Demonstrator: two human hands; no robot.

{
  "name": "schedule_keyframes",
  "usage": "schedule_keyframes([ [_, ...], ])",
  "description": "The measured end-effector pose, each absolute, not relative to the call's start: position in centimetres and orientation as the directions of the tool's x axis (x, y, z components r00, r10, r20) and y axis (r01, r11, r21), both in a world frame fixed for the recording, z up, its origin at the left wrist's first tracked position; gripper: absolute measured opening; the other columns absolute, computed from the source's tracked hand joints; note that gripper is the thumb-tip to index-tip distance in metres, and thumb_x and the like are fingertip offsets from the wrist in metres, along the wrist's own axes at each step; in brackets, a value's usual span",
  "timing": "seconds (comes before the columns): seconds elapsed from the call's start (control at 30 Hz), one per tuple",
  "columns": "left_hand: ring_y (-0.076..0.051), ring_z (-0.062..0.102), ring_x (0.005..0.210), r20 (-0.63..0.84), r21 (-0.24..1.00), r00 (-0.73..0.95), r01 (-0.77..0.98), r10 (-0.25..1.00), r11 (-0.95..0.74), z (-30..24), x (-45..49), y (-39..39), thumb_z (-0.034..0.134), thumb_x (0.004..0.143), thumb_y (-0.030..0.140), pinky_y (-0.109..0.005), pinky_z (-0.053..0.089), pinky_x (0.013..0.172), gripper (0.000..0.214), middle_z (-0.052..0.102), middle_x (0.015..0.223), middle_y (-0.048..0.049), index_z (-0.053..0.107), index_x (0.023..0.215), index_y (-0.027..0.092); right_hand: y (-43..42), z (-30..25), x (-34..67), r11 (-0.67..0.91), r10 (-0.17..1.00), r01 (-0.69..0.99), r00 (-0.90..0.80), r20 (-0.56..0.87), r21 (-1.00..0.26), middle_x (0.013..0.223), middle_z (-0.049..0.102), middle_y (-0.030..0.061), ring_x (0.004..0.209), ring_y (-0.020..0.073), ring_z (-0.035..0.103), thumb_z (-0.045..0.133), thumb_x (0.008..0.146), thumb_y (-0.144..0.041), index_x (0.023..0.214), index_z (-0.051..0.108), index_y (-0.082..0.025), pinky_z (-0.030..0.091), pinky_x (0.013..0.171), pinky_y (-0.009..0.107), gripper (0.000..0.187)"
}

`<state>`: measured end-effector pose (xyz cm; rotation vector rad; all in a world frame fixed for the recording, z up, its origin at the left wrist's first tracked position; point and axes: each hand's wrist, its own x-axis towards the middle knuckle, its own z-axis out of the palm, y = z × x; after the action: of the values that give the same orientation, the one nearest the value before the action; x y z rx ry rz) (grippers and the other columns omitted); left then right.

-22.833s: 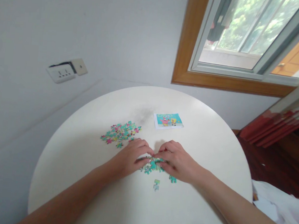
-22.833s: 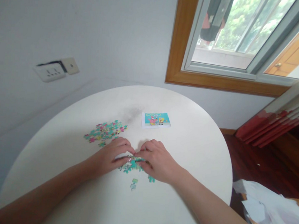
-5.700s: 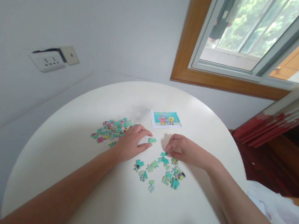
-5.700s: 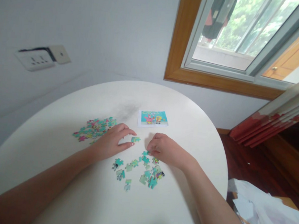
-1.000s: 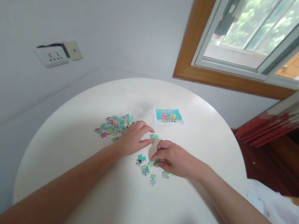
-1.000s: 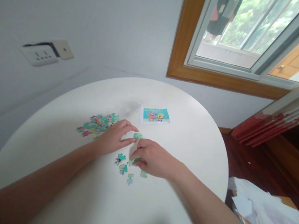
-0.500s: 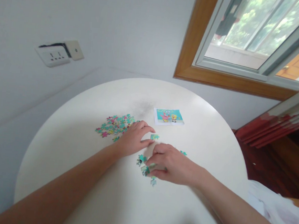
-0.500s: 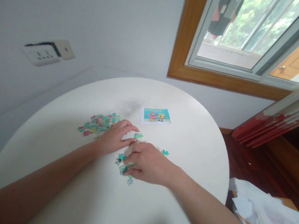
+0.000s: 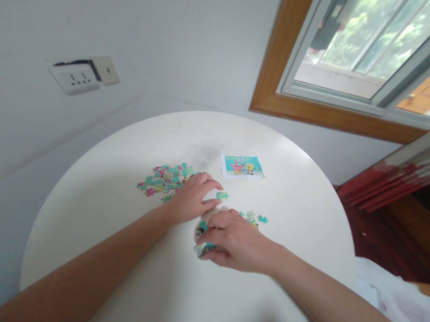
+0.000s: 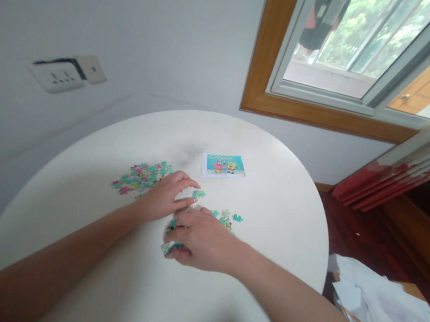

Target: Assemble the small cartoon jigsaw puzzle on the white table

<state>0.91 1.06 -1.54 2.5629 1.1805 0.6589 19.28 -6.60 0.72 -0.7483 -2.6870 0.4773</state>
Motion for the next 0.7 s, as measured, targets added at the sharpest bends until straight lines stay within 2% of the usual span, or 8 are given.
schedule_keyframes([
  [0.1, -0.024, 0.053, 0.104, 0.298, 0.398, 0.569, 0.656, 0.767, -0.641, -1.4, 0.9, 1.0, 0.064, 0.083, 0.031, -0.039, 0.041, 0.095, 0.028, 0.055, 0.106, -0.0051, 0.063, 0.11, 0.024, -6.7, 0.9, 19.3, 0.808, 0.539, 0.439, -0.82, 0.191, -0.392, 0.097, 0.063, 0.0056, 0.099, 0.0198, 0.055, 0.062, 0.087, -0.042, 0.108, 0.067, -0.022, 0.039, 0.089, 0.033, 0.03],
  [0.27, -0.024, 0.053, 0.104, 0.308, 0.399, 0.575, 0.646, 0.758, -0.651, -1.3, 0.9, 0.9, 0.062, 0.084, 0.031, -0.039, 0.042, 0.095, 0.026, 0.055, 0.106, -0.0053, 0.063, 0.109, 0.024, -6.4, 1.4, 20.2, 0.789, 0.559, 0.446, -0.807, 0.19, -0.423, 0.096, 0.063, 0.0052, 0.098, 0.0184, 0.056, 0.064, 0.086, -0.035, 0.098, 0.069, -0.022, 0.039, 0.088, 0.032, 0.018],
  [0.57, -0.024, 0.053, 0.105, 0.302, 0.398, 0.574, 0.65, 0.761, -0.648, -1.4, 0.9, 0.9, 0.061, 0.084, 0.029, -0.039, 0.042, 0.095, 0.025, 0.056, 0.105, -0.0053, 0.063, 0.108, 0.025, -5.4, 2.2, 21.2, 0.771, 0.585, 0.435, -0.773, 0.246, -0.465, 0.097, 0.066, 0.0043, 0.097, 0.0165, 0.058, 0.063, 0.086, -0.021, 0.094, 0.068, -0.021, 0.041, 0.087, 0.03, 0.009],
  [0.7, -0.024, 0.053, 0.104, 0.298, 0.408, 0.569, 0.65, 0.767, -0.641, -1.4, 0.9, 0.9, 0.06, 0.083, 0.027, -0.039, 0.042, 0.094, 0.026, 0.055, 0.105, -0.0056, 0.063, 0.108, 0.023, -5.5, 1.5, 20.5, 0.723, 0.67, 0.547, -0.704, 0.236, -0.423, 0.101, 0.065, 0.0053, 0.1, 0.0189, 0.056, 0.062, 0.088, -0.03, 0.1, 0.068, -0.022, 0.039, 0.085, 0.032, 0.016],
])
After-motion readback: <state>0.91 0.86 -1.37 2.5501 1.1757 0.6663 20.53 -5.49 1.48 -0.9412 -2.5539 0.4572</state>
